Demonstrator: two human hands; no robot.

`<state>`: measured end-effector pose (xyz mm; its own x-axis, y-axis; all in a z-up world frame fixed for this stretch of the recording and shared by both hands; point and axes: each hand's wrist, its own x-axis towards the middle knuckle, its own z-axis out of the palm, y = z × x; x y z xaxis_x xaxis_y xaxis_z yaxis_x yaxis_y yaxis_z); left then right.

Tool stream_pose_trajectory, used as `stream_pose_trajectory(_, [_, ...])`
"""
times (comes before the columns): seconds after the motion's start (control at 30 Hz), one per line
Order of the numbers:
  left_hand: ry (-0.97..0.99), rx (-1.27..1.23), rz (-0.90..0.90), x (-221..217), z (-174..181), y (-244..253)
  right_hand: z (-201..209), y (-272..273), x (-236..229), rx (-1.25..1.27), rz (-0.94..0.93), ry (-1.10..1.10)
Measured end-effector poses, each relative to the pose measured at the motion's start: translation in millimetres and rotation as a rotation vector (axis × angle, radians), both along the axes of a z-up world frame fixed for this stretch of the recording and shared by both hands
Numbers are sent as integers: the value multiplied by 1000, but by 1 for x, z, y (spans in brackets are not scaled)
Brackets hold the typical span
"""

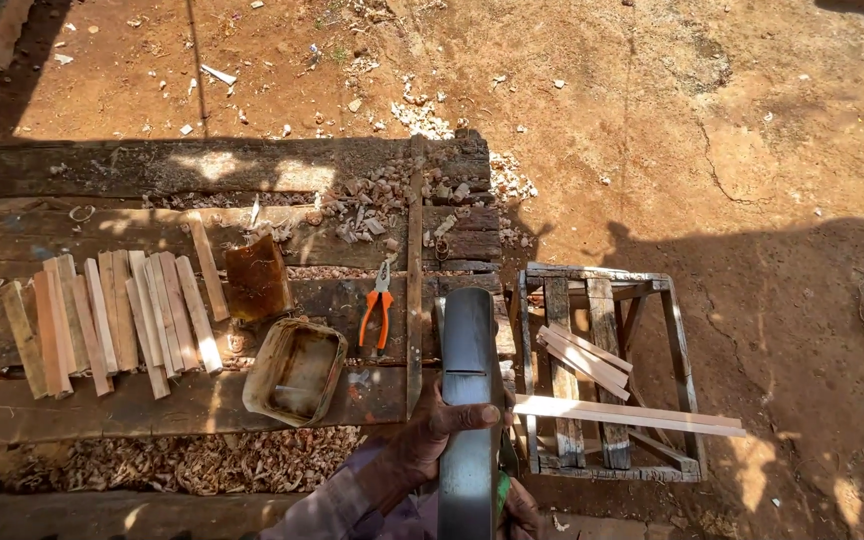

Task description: The person assembles a metal woodworking plane by aligning a blade with a chip breaker and placing them into the plane body. They then use pliers to adjust a component on the plane while working over a wooden workbench.

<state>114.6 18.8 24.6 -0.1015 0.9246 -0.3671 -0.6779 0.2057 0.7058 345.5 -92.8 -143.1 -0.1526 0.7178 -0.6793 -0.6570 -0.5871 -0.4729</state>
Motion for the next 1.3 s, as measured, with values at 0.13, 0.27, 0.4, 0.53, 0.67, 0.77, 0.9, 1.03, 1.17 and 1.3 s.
stream_pose_trajectory(0.13, [-412, 36, -46, -4, 5, 8, 82, 85, -42, -131, -54, 20])
stream_pose_trajectory(0.27, [-337, 395, -109, -15, 24, 26, 160, 98, -41, 370, 131, 485])
stream_pose_trajectory(0.4, [-607, 571, -97, -11, 11, 46, 201, 116, -69, 583, 285, 629])
stream_pose_trajectory(0.53, [174, 289, 249, 3, -108, 54, 210, 117, -76, 843, 360, 112])
stream_pose_trajectory(0.67, [-159, -33, 246, -12, -28, 28, 195, 109, -75, 717, 412, -35])
stream_pose_trajectory(0.77, [-290, -128, 248, -12, -40, 8, 176, 103, -81, 650, 401, -21])
stream_pose_trajectory(0.9, [-350, 25, 307, -15, -37, -7, 207, 109, -112, 587, 414, -84])
stream_pose_trajectory(1.03, [-267, -41, 388, -24, -28, -11, 171, 112, -117, 708, 380, -147])
stream_pose_trajectory(1.17, [-247, -68, 421, -28, -53, -9, 175, 115, -130, 734, 399, -163])
stream_pose_trajectory(1.3, [-158, -123, 435, -34, -73, -16, 199, 119, -154, 723, 421, -185])
